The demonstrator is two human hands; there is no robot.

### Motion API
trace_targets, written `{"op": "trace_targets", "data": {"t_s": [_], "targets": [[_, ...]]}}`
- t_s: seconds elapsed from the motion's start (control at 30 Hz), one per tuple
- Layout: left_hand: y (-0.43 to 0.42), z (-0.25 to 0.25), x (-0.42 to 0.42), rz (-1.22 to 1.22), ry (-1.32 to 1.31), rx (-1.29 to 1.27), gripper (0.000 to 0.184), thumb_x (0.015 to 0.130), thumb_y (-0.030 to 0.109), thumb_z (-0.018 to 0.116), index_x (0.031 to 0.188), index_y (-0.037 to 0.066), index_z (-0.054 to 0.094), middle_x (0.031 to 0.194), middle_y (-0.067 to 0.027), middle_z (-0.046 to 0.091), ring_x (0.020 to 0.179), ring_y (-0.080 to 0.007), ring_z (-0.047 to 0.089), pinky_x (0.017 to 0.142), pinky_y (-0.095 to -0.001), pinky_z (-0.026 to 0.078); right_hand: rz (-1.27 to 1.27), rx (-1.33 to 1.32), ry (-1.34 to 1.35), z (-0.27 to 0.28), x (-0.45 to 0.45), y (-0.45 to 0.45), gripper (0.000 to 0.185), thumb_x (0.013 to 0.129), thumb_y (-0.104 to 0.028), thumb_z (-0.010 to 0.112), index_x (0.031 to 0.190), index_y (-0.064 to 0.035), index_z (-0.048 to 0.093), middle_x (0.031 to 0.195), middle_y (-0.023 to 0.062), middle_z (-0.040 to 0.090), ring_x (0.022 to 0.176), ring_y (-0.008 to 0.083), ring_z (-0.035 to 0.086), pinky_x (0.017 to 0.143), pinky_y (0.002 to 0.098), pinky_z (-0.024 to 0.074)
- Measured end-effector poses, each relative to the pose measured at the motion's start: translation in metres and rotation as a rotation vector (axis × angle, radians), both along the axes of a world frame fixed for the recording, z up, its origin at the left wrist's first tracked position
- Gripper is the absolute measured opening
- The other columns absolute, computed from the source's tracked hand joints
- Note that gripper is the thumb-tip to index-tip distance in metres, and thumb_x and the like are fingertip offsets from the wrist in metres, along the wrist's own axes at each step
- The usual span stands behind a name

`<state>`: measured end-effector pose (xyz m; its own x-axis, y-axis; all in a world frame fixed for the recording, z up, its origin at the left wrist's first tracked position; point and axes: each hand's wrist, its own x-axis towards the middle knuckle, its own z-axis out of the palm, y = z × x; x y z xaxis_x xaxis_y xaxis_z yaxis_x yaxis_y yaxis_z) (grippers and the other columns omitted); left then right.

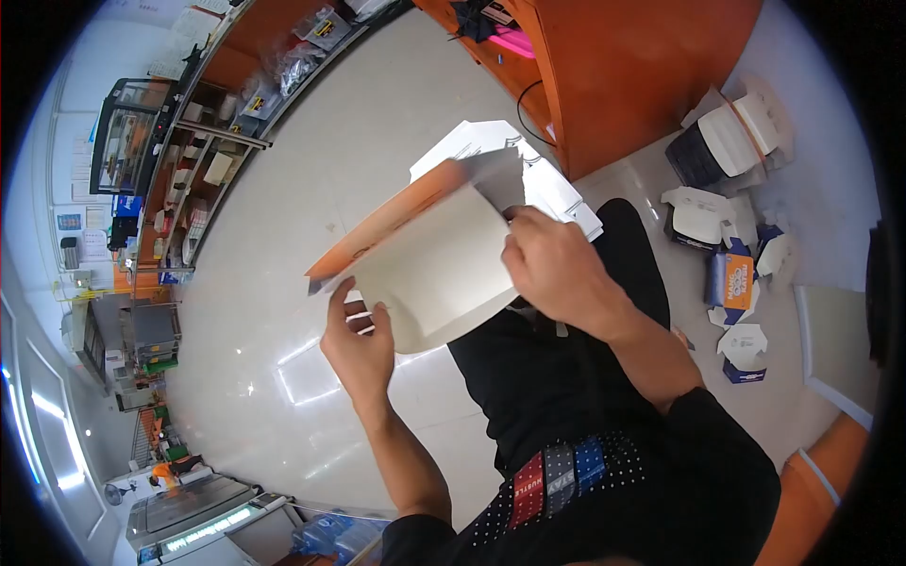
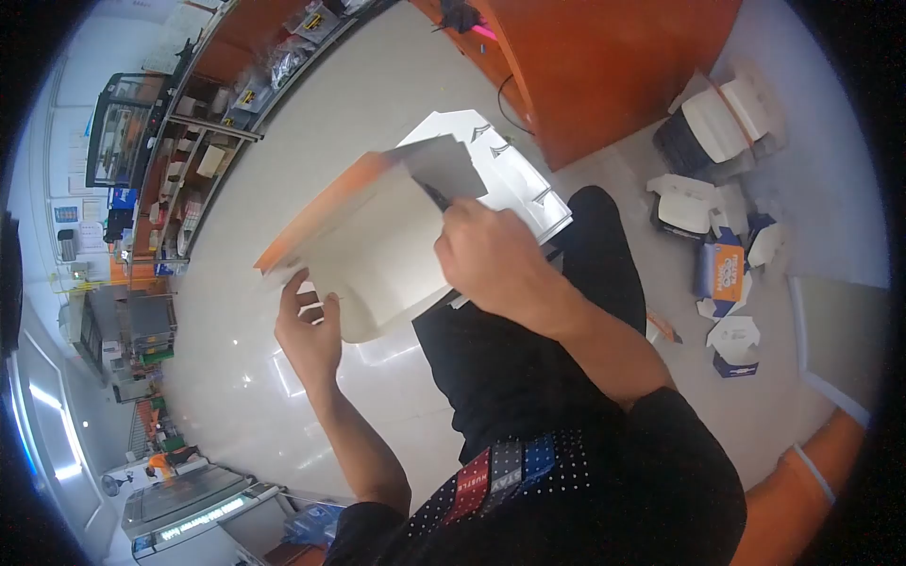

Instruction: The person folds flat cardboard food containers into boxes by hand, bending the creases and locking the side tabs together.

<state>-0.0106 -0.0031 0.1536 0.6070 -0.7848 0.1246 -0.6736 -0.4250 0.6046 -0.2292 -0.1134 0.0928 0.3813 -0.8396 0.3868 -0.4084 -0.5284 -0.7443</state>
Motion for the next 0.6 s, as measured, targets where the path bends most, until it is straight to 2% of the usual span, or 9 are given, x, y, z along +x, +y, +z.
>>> {"op": "trace_targets", "data": {"t_s": [0.03,0.07,0.1,0.13,0.3,0.37,0.5,0.6], "targets": [[0.0,-0.003,-0.006,0.004,-0.005,-0.015,0.046,0.086,0.003,0.067,0.131,-0.001,0.063,0.091,-0.015,0.073,0.074,-0.022,0.074,0.064,-0.0336,0.056,-0.02,-0.028,-0.006,0.003,-0.005,-0.004,0.017,0.088,-0.011,0.062,0.079,0.0034,0.063,0.085,0.0235,0.066,0.069,0.0446,0.066,0.065,0.0509,0.0557],[0.0,-0.006,-0.013,0.01,-0.008,-0.026,0.045,0.086,0.002,0.067,0.131,-0.001,0.063,0.091,-0.0152,0.073,0.074,-0.0221,0.074,0.063,-0.0337,0.056,0.009,0.091,0.081,0.01,-0.012,-0.007,0.015,0.09,-0.006,0.058,0.084,0.0082,0.062,0.091,0.0249,0.066,0.079,0.045,0.065,0.071,0.0501,0.0533],[0.0,-0.009,-0.017,0.018,-0.01,-0.038,0.045,0.086,0.002,0.067,0.13,-0.001,0.064,0.091,-0.0155,0.073,0.073,-0.0222,0.074,0.062,-0.0337,0.056,0.048,0.098,0.101,0.011,-0.015,-0.01,0.016,0.09,-0.006,0.058,0.084,0.0082,0.062,0.09,0.025,0.066,0.078,0.0452,0.064,0.071,0.0507,0.0531],[-0.004,-0.009,-0.018,0.041,-0.026,-0.042,0.044,0.083,0.001,0.066,0.128,-0.004,0.065,0.088,-0.0184,0.073,0.072,-0.0249,0.074,0.066,-0.036,0.061,0.086,0.104,0.12,0.012,-0.018,-0.013,0.018,0.091,-0.007,0.057,0.083,0.0082,0.062,0.088,0.025,0.065,0.078,0.0453,0.064,0.072,0.0513,0.0529],[-0.002,-0.009,-0.007,0.031,-0.052,0.039,0.044,0.083,0.002,0.067,0.126,-0.004,0.066,0.091,-0.019,0.073,0.074,-0.0262,0.074,0.065,-0.0357,0.059,0.172,0.066,0.254,0.021,-0.019,-0.013,0.02,0.09,-0.009,0.056,0.082,0.0073,0.063,0.086,0.0246,0.065,0.076,0.0453,0.065,0.073,0.0514,0.0538],[-0.001,-0.014,-0.003,-0.005,-0.072,0.026,0.043,0.085,0.006,0.068,0.127,-0.003,0.065,0.094,-0.017,0.073,0.073,-0.0244,0.074,0.062,-0.0355,0.056,0.093,0.066,0.291,0.019,-0.012,-0.01,0.018,0.09,-0.011,0.059,0.085,0.0056,0.064,0.084,0.0222,0.066,0.074,0.0429,0.067,0.07,0.0497,0.0553],[-0.008,-0.007,-0.006,0.007,-0.049,0.017,0.035,0.086,0.002,0.066,0.12,-0.005,0.065,0.093,-0.0182,0.073,0.074,-0.028,0.073,0.067,-0.0361,0.059,-0.117,-0.045,0.263,0.027,0.009,-0.006,0.016,0.089,-0.013,0.063,0.092,0.0018,0.067,0.08,0.017,0.068,0.069,0.0358,0.071,0.06,0.0445,0.0568],[-0.011,-0.009,-0.008,0.047,-0.011,0.0,0.032,0.087,0.001,0.065,0.119,-0.004,0.064,0.095,-0.0176,0.072,0.074,-0.0279,0.073,0.067,-0.0363,0.058,-0.137,-0.133,0.345,0.014,0.025,-0.02,0.019,0.086,-0.013,0.063,0.098,0.0005,0.068,0.08,0.0163,0.07,0.068,0.0319,0.073,0.056,0.0428,0.0569]]}}
